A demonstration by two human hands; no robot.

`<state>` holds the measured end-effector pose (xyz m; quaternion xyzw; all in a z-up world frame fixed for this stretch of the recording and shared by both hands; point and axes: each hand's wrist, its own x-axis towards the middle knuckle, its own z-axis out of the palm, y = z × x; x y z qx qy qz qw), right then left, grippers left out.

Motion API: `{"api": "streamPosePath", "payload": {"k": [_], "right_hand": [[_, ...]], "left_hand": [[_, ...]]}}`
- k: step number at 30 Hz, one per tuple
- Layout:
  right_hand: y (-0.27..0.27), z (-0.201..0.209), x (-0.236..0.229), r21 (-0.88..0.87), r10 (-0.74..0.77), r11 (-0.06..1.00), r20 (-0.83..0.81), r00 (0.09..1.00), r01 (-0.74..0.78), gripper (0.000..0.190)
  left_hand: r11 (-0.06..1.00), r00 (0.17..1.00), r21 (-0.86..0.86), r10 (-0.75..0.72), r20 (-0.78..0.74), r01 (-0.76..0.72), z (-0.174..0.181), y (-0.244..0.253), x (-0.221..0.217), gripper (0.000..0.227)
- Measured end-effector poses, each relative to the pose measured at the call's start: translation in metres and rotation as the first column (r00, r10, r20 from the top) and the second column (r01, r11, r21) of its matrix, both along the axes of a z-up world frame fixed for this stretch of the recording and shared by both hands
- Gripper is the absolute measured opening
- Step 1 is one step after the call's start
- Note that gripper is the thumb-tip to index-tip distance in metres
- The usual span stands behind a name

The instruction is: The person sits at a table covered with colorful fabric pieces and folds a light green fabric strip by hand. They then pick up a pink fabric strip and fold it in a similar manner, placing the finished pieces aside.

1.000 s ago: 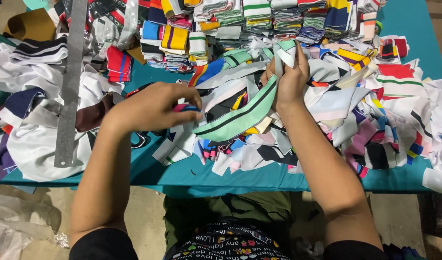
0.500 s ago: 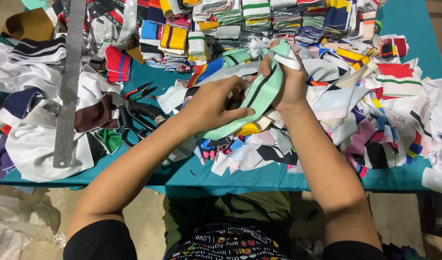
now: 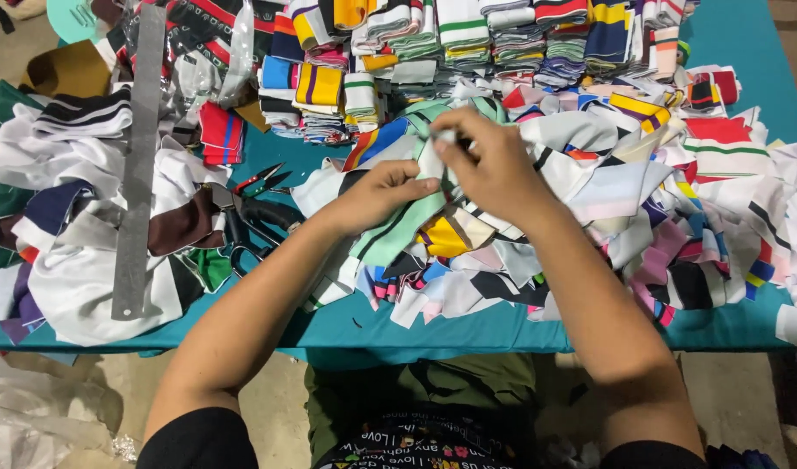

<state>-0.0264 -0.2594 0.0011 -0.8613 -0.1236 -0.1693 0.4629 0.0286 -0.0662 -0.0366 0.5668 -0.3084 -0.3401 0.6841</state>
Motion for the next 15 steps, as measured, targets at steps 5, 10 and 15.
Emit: {"api": "streamPosePath", "payload": {"k": [5,10,15], "right_hand": [[0.018,0.098,-0.066,-0.286,0.121,0.942,-0.201,0.972,-0.176,0.04],[-0.01,0.057,-0.083,-0.064,-0.271,0.941,0.448,0.852,0.333,0.027],[-0.016,0.06,-0.071,-0.379,-0.286,0.881,0.053,0.957,0.284,0.031]], "left_hand": [[0.999,1.0,0.038,-0.014,0.023,0.014,0.021,-0.003,-0.005,0.017],[0.999,0.999,-0.018,-0.036,0.013,0.036,-0.029,-0.002,0.013,0.014],[0.992,0.999,-0.117,0.044,0.03,-0.04,-0.018,0.003,0.01,0.038]]}}
